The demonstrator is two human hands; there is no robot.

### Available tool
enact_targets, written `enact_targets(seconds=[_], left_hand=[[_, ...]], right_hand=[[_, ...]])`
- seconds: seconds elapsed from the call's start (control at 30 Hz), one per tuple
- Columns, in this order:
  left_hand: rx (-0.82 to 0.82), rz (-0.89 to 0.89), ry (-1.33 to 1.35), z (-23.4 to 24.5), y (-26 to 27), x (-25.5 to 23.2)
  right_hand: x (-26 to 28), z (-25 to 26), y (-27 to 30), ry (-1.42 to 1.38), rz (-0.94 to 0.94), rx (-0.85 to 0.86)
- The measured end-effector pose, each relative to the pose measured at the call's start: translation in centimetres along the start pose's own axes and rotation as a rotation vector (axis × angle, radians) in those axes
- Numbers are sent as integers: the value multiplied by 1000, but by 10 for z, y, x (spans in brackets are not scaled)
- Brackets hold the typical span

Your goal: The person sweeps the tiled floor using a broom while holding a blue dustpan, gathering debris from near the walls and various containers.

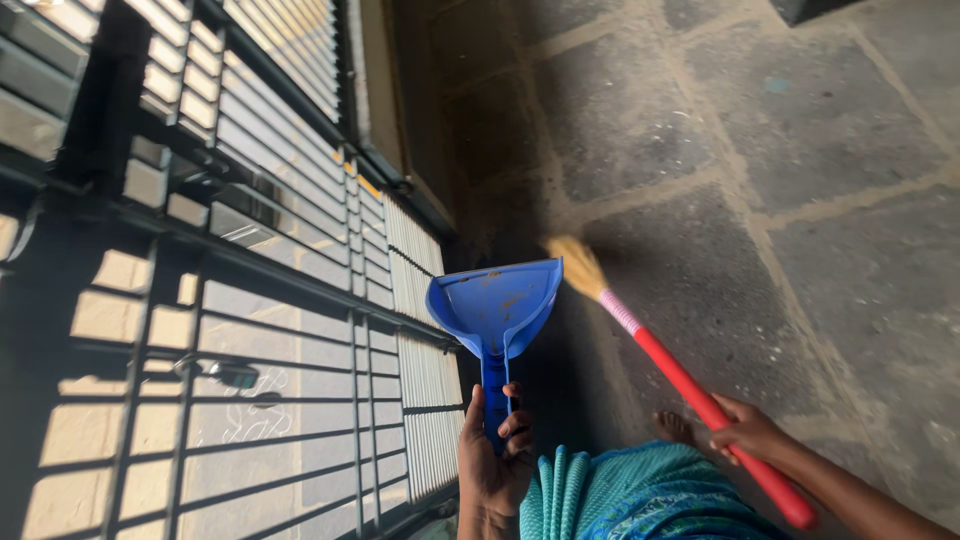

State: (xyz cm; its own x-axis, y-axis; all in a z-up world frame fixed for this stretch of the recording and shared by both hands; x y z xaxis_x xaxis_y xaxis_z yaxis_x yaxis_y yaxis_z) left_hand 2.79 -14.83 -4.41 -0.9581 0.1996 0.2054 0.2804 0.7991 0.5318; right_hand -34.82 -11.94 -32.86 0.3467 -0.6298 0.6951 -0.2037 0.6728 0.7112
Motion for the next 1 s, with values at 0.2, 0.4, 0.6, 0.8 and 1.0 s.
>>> enact_targets(seconds=[0.2,0.4,0.6,0.8,1.0], left_hand=[[-97,-8,-103,-9,-8,24],[-76,21,-146,-21,-14,56],[-30,41,-175,-22,-22,80],[-73,24,-215,-15,-29,113],[-23,94,-231,-16,-25,148]], right_hand=[[-33,55,48,-55,-239,22],[-34,80,39,-118,-236,-67],[-62,75,58,103,-247,-246],[-94,114,121,-72,-261,-73],[-108,164,142,-341,-237,44]])
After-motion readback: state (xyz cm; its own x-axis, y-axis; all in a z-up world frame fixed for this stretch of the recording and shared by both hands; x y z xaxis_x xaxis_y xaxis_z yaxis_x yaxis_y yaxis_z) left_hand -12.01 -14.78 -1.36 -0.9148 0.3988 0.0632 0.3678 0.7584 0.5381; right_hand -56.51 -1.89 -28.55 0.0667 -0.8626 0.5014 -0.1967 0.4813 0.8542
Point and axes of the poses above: each hand's wrist, its own y-axis away from the middle knuckle, its own z-axis out of the back of the hand, x = y × z, the point moved 4 cm from there along -y, towards the middle knuckle, and after that the axes turned 14 degrees about y, right-handed, at the moved point
